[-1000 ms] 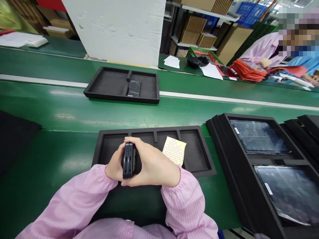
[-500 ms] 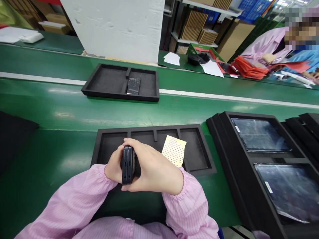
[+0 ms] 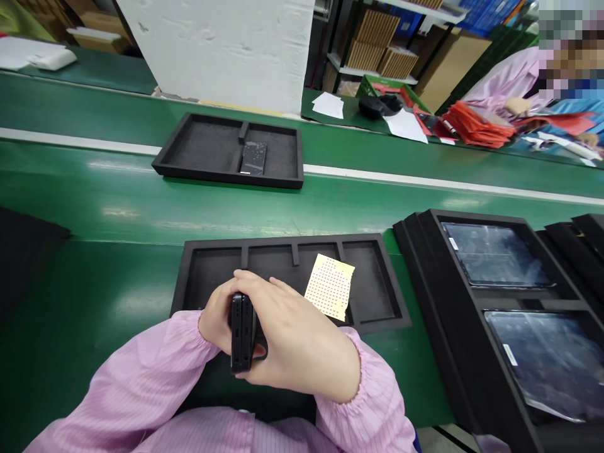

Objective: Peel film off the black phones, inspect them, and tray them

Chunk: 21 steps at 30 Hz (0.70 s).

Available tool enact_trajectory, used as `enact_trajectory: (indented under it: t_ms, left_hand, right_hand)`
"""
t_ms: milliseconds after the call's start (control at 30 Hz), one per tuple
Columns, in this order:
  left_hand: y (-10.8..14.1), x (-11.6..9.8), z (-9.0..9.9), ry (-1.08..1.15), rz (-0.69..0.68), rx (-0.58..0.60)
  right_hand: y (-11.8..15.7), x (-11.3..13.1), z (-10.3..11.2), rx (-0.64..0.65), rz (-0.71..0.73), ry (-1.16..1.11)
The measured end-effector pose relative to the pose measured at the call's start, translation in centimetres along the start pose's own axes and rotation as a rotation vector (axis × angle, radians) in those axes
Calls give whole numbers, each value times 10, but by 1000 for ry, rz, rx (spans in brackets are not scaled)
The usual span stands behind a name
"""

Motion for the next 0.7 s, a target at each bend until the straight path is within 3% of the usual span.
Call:
enact_trajectory:
  t_ms: [467,700]
  left_hand:
    - [0,0,0,-35,-54,-20]
    - [3,2,-2,-11,9,26]
  right_hand:
    - [2,1,-1,29,-20,-18]
    - [-1,-7,4,19,11,-77]
Point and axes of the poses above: each hand's wrist, its own y-axis away from the middle knuckle, its own z-axis out of the back of the hand, x = y × z, the point moved 1 cm from there along -y, towards the middle knuckle, and after that the axes turned 12 degrees about -y, right-handed, at the moved point
